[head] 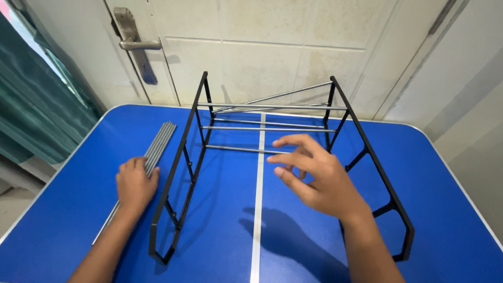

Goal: The person assembles a metal dish rack by inserting multiple horizontal metal rods into the side frames of the rack. They repeatedly pick up rods from the table and slide them into place, adjusting the rack's position as needed.

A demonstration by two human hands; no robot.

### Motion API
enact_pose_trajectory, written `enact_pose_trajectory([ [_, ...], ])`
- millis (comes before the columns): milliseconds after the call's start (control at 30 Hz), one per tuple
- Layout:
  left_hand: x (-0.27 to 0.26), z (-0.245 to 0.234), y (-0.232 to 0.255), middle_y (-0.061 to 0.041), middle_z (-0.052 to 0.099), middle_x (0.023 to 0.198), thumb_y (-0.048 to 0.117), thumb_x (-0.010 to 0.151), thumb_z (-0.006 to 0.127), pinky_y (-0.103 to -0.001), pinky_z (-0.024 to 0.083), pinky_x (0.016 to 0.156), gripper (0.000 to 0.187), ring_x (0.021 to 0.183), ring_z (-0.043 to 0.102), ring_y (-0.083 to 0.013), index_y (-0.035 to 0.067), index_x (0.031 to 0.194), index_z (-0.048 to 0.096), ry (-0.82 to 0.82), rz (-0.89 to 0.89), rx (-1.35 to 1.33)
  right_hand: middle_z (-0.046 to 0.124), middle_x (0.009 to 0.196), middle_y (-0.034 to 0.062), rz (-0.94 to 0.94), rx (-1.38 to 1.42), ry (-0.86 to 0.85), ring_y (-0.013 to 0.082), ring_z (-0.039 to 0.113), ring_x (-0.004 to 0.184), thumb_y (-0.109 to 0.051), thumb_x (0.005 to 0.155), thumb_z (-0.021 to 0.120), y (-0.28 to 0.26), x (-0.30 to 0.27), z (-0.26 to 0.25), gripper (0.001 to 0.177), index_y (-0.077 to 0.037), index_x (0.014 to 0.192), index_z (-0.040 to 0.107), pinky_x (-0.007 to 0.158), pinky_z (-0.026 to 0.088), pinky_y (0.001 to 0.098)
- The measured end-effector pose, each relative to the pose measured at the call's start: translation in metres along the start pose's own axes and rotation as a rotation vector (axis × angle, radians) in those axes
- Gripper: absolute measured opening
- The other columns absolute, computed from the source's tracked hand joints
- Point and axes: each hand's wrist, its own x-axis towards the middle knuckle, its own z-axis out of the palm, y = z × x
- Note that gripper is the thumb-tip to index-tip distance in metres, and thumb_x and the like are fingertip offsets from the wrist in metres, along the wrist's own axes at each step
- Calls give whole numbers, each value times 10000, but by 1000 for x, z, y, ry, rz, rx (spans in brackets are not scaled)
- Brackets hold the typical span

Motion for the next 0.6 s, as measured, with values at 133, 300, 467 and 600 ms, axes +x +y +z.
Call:
enact_pose_trajectory([
  [133, 12, 14, 24, -189, 694, 1177, 190, 860, 730, -488, 507, 986, 363, 1126, 637, -410, 15, 1176, 686, 59, 161, -318, 664, 1266, 53, 83, 4, 52, 95, 694, 808, -84, 880, 735, 7, 3, -13, 198, -104, 1072, 774, 612, 571, 229],
  [300, 9, 56, 62, -164, 762, 988, 197, 1034, 523, -355, 572, 771, 291, 895, 730, -255, 18, 1176, 705, -301, -131, -863, 681, 1227, 69, 144, -119, 187, 105, 676, 863, -55, 885, 729, 21, -1, -40, 208, -82, 1086, 776, 635, 548, 237],
  [467, -15, 74, 92, -88, 747, 907, 179, 1081, 458, -289, 583, 716, 296, 777, 708, -150, 8, 1114, 697, -308, -237, -1113, 689, 1233, 82, 195, -230, 352, 112, 661, 844, -58, 926, 717, 44, -5, -66, 183, -79, 1103, 758, 638, 528, 250],
  [600, -32, 69, 101, -73, 708, 841, 122, 1057, 439, -293, 573, 698, 269, 756, 685, -160, 4, 1121, 673, -293, -239, -1136, 691, 1265, 113, 249, -348, 441, 179, 688, 1025, -112, 992, 718, 77, -15, -74, 172, -77, 1158, 752, 820, 561, 288],
])
